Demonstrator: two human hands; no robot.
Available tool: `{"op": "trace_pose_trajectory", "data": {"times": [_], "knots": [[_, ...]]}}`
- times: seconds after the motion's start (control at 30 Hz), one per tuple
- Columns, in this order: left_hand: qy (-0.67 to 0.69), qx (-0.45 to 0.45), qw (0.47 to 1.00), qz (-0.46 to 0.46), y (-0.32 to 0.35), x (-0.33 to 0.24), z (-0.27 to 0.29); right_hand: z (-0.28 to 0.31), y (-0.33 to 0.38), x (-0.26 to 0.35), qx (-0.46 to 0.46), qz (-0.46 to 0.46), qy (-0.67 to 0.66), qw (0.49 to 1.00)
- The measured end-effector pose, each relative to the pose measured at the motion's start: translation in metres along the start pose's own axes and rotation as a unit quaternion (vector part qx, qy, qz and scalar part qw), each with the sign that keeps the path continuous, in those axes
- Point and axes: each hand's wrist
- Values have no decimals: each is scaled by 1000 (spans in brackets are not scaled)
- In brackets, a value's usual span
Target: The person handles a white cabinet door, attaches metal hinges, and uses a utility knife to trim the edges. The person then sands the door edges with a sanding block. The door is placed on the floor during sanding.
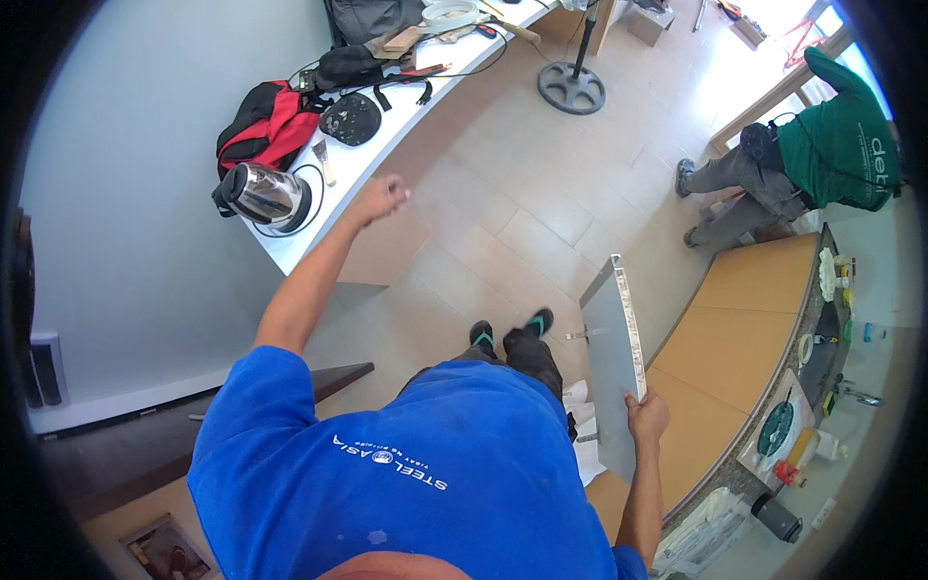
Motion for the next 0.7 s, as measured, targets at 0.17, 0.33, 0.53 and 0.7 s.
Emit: {"op": "trace_pose_trajectory", "data": {"times": [0.17,0.33,0.53,0.7], "knots": [[-102,-167,980,-42,-155,-64,29,-24,-13,1,-25,-22,22,999],[-304,-229,918,-113,-263,6,160,-62,-99,17,39,-8,-21,999],[-329,-157,931,23,-348,-6,139,0,-83,84,72,-111,-17,991],[-325,-176,923,107,-397,-17,116,9,-103,122,109,-176,-56,977]]}}
Point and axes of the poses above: each hand's wrist, its own y-axis away from the middle knuckle, its own z-axis out of the back of the hand, x = y × z, and after that the axes turned 8 degrees about y, right-handed
